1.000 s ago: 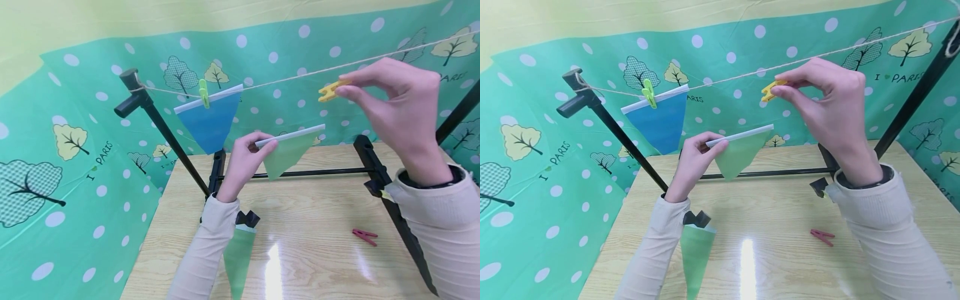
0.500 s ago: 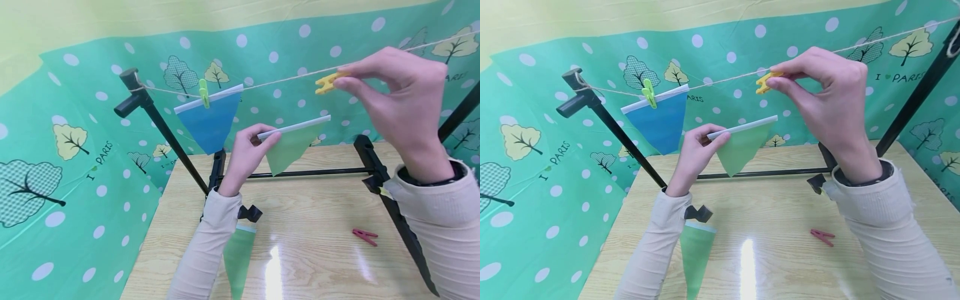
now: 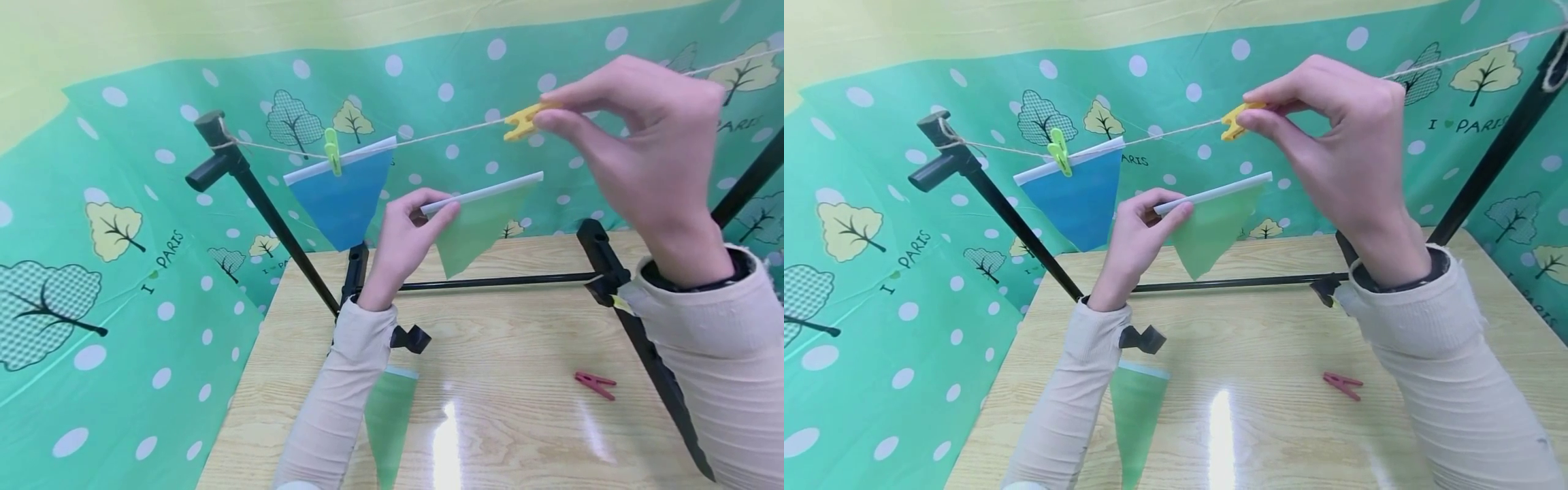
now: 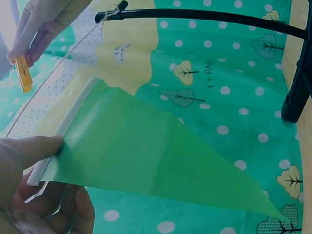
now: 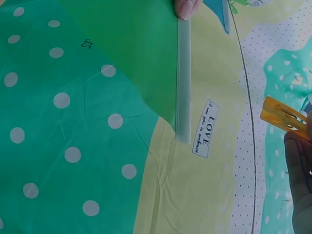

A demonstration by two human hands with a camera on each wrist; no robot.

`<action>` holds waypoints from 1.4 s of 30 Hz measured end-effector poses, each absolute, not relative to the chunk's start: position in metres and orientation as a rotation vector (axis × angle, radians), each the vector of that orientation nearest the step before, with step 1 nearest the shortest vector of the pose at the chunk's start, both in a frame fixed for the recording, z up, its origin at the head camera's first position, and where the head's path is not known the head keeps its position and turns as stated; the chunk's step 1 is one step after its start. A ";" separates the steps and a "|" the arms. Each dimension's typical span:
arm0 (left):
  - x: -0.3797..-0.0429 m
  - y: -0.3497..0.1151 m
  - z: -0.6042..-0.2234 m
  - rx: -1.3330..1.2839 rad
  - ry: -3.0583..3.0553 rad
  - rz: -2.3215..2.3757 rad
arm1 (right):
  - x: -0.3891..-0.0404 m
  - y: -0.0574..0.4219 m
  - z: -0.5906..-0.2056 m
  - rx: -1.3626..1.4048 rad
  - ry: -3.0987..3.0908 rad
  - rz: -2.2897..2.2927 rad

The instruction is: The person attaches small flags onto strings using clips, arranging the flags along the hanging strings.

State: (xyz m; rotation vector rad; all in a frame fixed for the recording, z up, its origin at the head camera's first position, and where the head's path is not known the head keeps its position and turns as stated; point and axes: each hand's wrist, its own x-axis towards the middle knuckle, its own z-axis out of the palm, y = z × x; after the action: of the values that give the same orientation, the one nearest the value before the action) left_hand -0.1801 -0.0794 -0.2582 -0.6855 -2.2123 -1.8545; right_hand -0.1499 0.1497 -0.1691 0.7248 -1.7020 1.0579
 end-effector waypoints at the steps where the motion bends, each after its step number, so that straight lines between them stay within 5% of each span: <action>1: -0.181 -0.080 -0.258 -0.684 -2.207 -1.851 | -0.151 0.149 -0.169 0.723 -1.703 1.055; 42: -0.191 -0.075 -0.236 -0.694 -2.164 -1.778 | -0.169 0.142 -0.156 0.848 -1.873 0.621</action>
State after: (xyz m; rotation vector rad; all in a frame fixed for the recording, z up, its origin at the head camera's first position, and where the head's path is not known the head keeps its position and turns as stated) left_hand -0.1914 -0.0751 -0.2356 -0.6938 -2.1637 -1.7779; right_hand -0.1693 0.1417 -0.1564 0.8481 -1.8733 0.6210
